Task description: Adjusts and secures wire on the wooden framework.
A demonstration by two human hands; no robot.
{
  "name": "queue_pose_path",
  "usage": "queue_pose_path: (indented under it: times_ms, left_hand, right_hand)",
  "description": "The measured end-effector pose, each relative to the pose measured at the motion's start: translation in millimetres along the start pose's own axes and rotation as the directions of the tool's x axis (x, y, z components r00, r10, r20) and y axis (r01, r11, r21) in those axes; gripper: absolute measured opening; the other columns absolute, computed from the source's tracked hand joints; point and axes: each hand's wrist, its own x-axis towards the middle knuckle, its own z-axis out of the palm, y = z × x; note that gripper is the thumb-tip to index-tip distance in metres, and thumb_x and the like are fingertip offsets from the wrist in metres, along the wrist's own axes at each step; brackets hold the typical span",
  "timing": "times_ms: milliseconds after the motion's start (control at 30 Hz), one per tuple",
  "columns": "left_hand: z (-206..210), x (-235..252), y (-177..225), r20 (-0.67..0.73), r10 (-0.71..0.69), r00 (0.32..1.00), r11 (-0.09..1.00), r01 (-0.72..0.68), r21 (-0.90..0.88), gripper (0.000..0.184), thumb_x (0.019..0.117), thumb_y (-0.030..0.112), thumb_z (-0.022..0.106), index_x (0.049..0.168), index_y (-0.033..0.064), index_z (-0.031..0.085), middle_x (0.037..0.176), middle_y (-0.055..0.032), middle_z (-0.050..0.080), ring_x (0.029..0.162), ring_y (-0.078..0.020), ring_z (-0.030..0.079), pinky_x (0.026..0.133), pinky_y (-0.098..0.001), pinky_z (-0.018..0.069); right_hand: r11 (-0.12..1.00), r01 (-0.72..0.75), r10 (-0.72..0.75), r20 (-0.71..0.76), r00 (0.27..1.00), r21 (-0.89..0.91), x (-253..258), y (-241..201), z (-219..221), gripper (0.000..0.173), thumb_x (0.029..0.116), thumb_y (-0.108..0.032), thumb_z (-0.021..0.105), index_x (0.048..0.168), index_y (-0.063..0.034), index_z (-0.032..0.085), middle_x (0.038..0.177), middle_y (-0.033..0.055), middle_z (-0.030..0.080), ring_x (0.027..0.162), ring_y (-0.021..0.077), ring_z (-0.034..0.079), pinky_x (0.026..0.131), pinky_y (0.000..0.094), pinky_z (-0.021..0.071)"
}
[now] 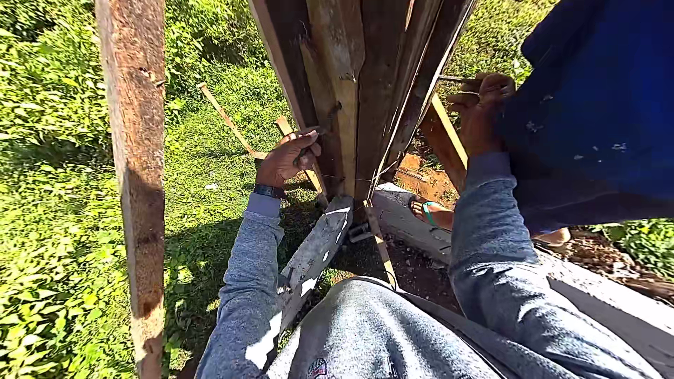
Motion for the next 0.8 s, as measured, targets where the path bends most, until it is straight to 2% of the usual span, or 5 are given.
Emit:
queue_pose_path:
  times_ms: [200, 267, 367, 467, 800]
  left_hand:
    - [10, 11, -9, -0.026, 0.037, 0.999, 0.992, -0.034, 0.12, 0.039, 0.1081, 0.024, 0.05, 0.146, 0.014, 0.054, 0.073, -0.0028, 0.061, 0.044, -0.0049, 0.042, 0.039, -0.0178, 0.0364]
    - [9, 8, -6, -0.011, 0.005, 1.0, 0.991, -0.003, 0.133, 0.041, 0.1083, 0.025, 0.05, 0.148, 0.0151, 0.052, 0.076, -0.0054, 0.064, 0.047, -0.0072, 0.048, 0.042, -0.0191, 0.0415]
    - [8, 7, -5, -0.003, -0.042, 0.999, 0.992, 0.042, 0.123, 0.038, 0.1087, 0.029, 0.049, 0.142, 0.0126, 0.057, 0.083, -0.0104, 0.07, 0.056, -0.0119, 0.061, 0.049, -0.0229, 0.0519]
    - [3, 8, -5, 0.014, -0.061, 0.998, 0.991, 0.059, 0.118, 0.041, 0.1094, 0.036, 0.046, 0.139, 0.0117, 0.06, 0.091, -0.0126, 0.073, 0.062, -0.0149, 0.066, 0.054, -0.0259, 0.0561]
    - [2, 4, -6, -0.015, 0.011, 1.0, 0.992, -0.009, 0.124, 0.045, 0.1103, 0.042, 0.039, 0.134, 0.0106, 0.062, 0.096, -0.0108, 0.073, 0.066, -0.015, 0.066, 0.056, -0.0273, 0.0569]
  right_hand:
    - [0.996, -0.087, 0.089, -0.081, 0.993, 0.026, -6, -3, 4, 0.032, 0.1125, -0.031, 0.034, 0.129, -0.0072, 0.047, 0.101, 0.0059, 0.069, 0.075, 0.0222, 0.072, 0.071, 0.0419, 0.0641]
    - [0.995, -0.093, 0.095, -0.1, 0.99, 0.021, -5, 2, 1, 0.033, 0.1125, -0.032, 0.036, 0.132, -0.007, 0.047, 0.103, 0.0067, 0.069, 0.071, 0.0226, 0.071, 0.068, 0.0428, 0.0643]
    - [0.995, -0.1, 0.101, -0.091, 0.991, 0.008, -6, 3, -5, 0.032, 0.112, -0.03, 0.037, 0.134, -0.0077, 0.047, 0.105, 0.0076, 0.069, 0.071, 0.0236, 0.072, 0.067, 0.043, 0.0645]
    - [0.995, -0.103, 0.102, -0.078, 0.992, -0.009, -5, -2, -8, 0.031, 0.1112, -0.029, 0.04, 0.134, -0.009, 0.046, 0.103, 0.0068, 0.069, 0.074, 0.0244, 0.072, 0.067, 0.0436, 0.0642]
    - [0.991, -0.132, 0.136, -0.122, 0.983, 0.034, -5, -14, -4, 0.035, 0.1106, -0.033, 0.042, 0.135, -0.0088, 0.045, 0.102, 0.008, 0.069, 0.073, 0.0233, 0.071, 0.064, 0.0411, 0.0633]
